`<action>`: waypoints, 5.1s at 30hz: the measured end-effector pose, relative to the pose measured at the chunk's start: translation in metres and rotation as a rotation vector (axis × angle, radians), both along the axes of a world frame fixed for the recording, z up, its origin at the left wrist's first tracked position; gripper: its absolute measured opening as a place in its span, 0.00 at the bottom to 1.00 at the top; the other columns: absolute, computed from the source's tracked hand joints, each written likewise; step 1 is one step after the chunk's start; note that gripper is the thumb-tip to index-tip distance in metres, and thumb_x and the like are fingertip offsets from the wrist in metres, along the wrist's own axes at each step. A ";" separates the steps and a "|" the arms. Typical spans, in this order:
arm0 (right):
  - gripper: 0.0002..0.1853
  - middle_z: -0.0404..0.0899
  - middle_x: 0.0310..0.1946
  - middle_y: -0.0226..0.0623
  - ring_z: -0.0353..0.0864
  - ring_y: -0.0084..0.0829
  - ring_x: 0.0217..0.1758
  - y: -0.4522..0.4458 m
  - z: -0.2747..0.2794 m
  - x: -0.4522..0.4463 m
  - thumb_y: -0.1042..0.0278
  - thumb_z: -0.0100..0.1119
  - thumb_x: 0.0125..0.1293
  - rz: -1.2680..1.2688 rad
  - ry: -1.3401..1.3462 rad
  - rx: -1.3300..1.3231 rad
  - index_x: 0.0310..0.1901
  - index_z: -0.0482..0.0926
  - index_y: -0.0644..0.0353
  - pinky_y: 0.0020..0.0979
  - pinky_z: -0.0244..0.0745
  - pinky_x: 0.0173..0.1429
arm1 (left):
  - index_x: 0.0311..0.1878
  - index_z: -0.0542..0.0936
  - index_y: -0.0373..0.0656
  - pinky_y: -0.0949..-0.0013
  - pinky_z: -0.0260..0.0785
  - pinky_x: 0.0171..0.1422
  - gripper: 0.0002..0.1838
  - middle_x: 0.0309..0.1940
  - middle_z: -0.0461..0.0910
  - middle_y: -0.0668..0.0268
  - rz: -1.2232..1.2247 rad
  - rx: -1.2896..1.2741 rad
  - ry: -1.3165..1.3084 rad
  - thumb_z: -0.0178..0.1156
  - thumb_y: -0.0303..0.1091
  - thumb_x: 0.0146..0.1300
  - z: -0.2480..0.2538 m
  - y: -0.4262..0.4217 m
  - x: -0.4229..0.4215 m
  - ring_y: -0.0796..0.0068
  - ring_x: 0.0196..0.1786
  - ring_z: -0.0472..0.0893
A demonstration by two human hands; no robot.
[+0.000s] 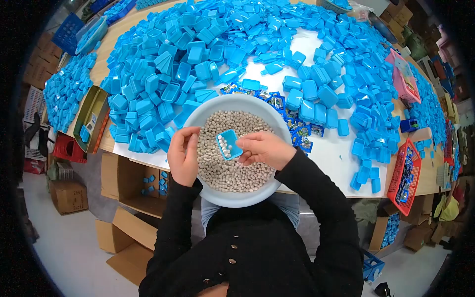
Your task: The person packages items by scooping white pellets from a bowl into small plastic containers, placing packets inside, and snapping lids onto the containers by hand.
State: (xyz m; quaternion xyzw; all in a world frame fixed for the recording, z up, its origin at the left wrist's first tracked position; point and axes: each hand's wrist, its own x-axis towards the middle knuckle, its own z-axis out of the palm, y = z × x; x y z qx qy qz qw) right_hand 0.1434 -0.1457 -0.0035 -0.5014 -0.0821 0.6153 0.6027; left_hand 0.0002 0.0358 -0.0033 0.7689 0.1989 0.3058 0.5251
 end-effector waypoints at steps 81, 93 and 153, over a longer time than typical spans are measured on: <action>0.24 0.72 0.47 0.50 0.76 0.47 0.46 -0.204 -0.053 0.107 0.69 0.67 0.52 -0.497 -1.794 -0.963 0.52 0.73 0.63 0.37 0.77 0.49 | 0.68 0.63 0.42 0.56 0.73 0.62 0.22 0.61 0.68 0.51 -0.458 -1.513 0.030 0.44 0.41 0.75 0.009 -0.060 0.026 0.54 0.61 0.73; 0.29 0.71 0.53 0.41 0.71 0.38 0.57 -0.009 0.012 -0.069 0.78 0.67 0.46 -0.730 -1.406 0.013 0.53 0.72 0.61 0.33 0.66 0.62 | 0.73 0.56 0.47 0.59 0.70 0.61 0.25 0.62 0.66 0.54 -0.418 -1.638 -0.215 0.44 0.40 0.76 0.022 -0.081 0.024 0.62 0.59 0.71; 0.10 0.77 0.38 0.39 0.75 0.29 0.35 -0.041 0.048 -0.027 0.79 0.61 0.58 -0.624 -1.206 -0.082 0.43 0.80 0.60 0.23 0.69 0.38 | 0.73 0.55 0.44 0.63 0.68 0.63 0.29 0.65 0.64 0.54 -0.441 -1.055 -0.005 0.49 0.27 0.71 0.018 -0.074 0.017 0.63 0.62 0.71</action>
